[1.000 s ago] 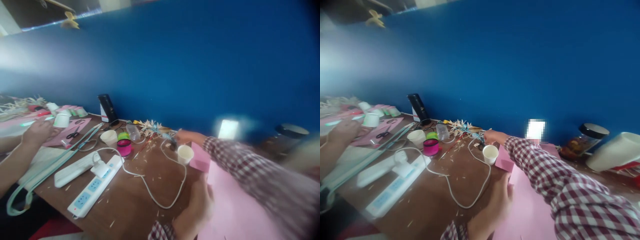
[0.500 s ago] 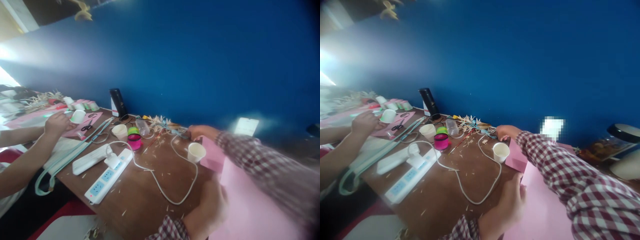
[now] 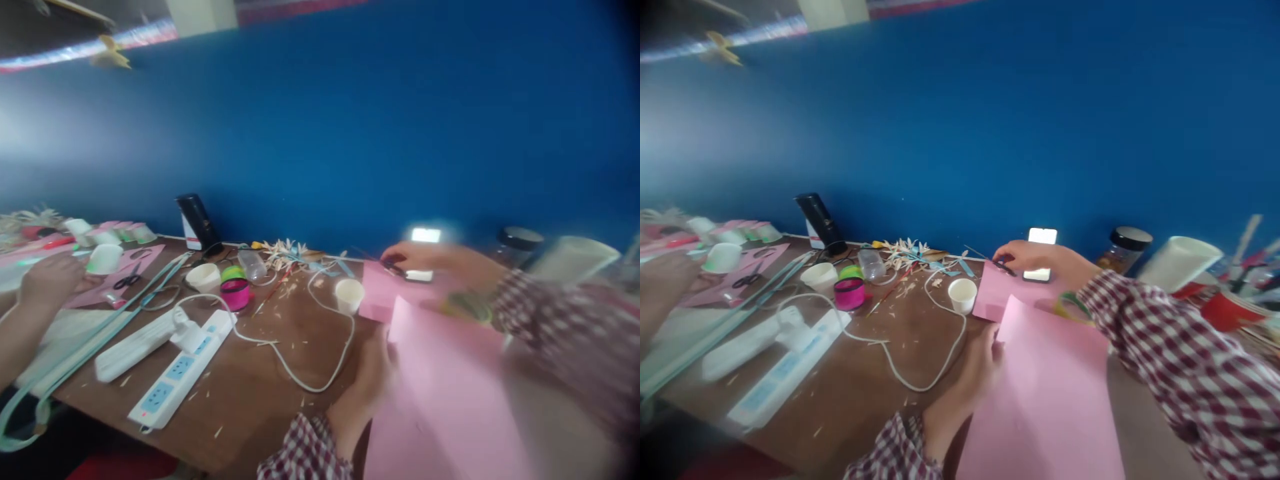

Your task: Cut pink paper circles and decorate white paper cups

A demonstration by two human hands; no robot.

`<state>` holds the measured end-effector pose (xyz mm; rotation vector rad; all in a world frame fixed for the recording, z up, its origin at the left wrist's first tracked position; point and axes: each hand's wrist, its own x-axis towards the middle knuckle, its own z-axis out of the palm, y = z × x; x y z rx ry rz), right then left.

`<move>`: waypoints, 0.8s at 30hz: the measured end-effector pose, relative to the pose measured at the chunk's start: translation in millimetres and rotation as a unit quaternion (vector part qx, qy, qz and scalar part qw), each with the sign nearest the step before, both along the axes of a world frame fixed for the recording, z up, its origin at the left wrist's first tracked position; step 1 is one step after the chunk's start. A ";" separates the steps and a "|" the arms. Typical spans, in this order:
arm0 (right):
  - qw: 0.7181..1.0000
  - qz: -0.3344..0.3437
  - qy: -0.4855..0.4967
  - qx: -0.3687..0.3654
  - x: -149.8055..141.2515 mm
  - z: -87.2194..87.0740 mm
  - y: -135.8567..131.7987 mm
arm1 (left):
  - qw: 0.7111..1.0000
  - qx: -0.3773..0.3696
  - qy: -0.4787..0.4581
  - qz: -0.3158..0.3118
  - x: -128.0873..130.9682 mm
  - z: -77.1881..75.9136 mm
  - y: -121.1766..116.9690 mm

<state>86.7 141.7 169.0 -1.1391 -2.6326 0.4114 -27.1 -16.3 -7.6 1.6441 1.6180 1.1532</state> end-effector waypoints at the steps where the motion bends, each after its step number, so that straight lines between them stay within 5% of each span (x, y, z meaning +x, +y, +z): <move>1: 1.000 0.006 0.008 -0.024 11.8 -1.7 -12.0 | 1.000 0.001 -0.005 -0.004 -0.7 0.4 1.4; 3: 0.995 0.006 0.051 -0.086 38.8 -12.9 -40.2 | 1.000 0.003 -0.014 -0.007 -2.3 2.3 3.9; 6: 0.953 -0.051 0.242 -0.174 85.1 -47.9 -88.2 | 0.999 0.006 -0.029 -0.015 -6.4 8.1 6.8; 8: 0.940 -0.122 0.285 -0.142 115.2 -76.0 -115.7 | 0.999 -0.001 -0.037 -0.028 -11.4 14.4 7.7; 12: 0.951 -0.249 0.186 -0.004 158.9 -110.4 -137.1 | 0.995 -0.033 -0.056 -0.070 -23.2 28.2 7.2; 16: 0.949 -0.295 0.100 0.055 166.9 -101.9 -118.4 | 0.991 -0.095 -0.005 -0.096 -27.5 33.1 6.1; 24: 0.960 -0.271 -0.039 0.061 136.1 -82.6 -86.7 | 0.990 -0.105 -0.008 -0.097 -23.9 29.7 5.2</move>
